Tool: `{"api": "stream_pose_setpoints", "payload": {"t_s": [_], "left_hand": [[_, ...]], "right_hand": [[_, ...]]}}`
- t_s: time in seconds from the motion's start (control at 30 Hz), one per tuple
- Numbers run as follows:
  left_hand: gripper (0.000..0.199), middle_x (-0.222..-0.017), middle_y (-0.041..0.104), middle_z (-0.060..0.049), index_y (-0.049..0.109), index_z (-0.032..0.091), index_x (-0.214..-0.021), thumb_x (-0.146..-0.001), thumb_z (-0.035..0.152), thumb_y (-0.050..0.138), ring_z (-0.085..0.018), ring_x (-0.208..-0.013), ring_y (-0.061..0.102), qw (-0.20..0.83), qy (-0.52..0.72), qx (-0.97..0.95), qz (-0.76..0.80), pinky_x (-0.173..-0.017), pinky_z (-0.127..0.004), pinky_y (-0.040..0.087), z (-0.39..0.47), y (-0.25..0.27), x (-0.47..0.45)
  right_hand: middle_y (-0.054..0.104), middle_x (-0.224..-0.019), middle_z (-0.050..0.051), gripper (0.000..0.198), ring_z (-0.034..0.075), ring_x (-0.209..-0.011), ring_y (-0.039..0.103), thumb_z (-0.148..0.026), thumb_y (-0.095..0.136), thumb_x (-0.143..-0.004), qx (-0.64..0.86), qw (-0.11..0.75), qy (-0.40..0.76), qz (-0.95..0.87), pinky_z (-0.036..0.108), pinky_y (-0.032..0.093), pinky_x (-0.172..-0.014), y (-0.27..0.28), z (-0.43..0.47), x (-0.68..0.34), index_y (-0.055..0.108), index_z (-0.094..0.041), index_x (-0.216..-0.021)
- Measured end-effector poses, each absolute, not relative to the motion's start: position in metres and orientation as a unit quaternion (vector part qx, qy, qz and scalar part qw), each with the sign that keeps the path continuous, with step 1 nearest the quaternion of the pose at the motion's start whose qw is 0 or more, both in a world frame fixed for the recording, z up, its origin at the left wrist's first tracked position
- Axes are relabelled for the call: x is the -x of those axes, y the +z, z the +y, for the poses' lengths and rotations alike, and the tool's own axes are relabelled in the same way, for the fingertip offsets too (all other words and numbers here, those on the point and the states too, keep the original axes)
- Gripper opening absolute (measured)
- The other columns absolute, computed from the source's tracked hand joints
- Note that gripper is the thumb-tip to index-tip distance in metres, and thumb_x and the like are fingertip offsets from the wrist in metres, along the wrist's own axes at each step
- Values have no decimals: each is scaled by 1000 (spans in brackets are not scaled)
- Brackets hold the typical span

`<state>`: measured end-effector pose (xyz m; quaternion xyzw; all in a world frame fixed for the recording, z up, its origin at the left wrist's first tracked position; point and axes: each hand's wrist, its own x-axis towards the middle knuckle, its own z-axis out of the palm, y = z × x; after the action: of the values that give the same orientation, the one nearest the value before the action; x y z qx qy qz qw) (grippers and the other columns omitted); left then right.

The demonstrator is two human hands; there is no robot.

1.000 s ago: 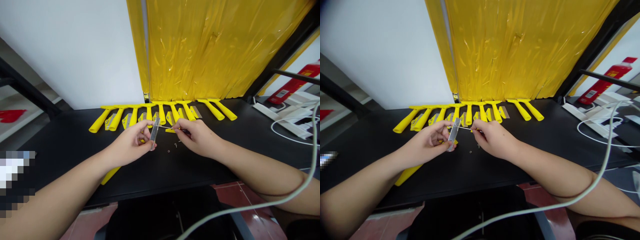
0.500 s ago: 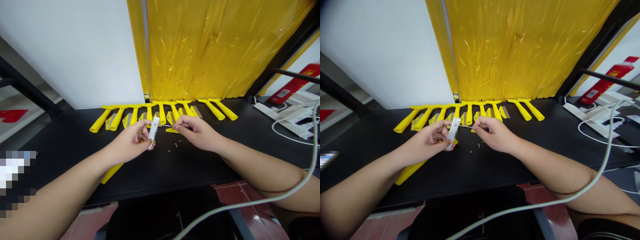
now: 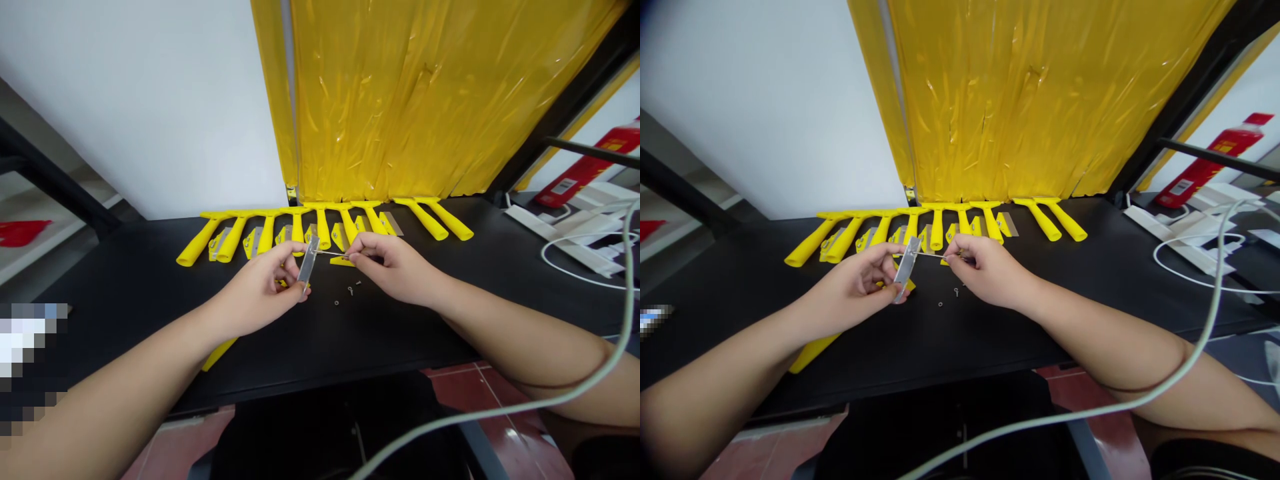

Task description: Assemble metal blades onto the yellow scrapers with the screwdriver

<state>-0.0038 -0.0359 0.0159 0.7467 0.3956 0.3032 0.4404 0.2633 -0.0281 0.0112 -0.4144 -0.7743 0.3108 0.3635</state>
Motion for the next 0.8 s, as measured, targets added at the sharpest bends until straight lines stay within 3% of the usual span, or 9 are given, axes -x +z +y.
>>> {"api": "stream_pose_setpoints", "payload": {"t_s": [0.33,0.53,0.8], "left_hand": [[53,-92,60,0,54,21,-135,-86,26,71,-19,-82,71,424,302,-759,391,-78,-38,63,-38,17,3],[52,-91,60,1,52,20,-135,-86,23,71,-18,-82,74,457,325,-735,381,-85,-40,64,-37,16,1],[55,-96,57,1,51,21,-137,-86,24,73,-18,-84,73,454,354,-725,378,-84,-41,64,-40,15,-1]], "right_hand": [[58,-74,-1,16,14,-66,49,-27,56,-99,403,355,298,-789,28,38,-63,16,-35,-263,61,-19,-86],[47,-62,-6,11,10,-52,43,-19,52,-99,404,340,206,-824,25,31,-54,15,-46,-254,55,-20,-89],[55,-72,2,14,15,-59,49,-19,40,-103,425,274,72,-859,29,31,-58,9,-61,-241,50,-19,-94]]}}
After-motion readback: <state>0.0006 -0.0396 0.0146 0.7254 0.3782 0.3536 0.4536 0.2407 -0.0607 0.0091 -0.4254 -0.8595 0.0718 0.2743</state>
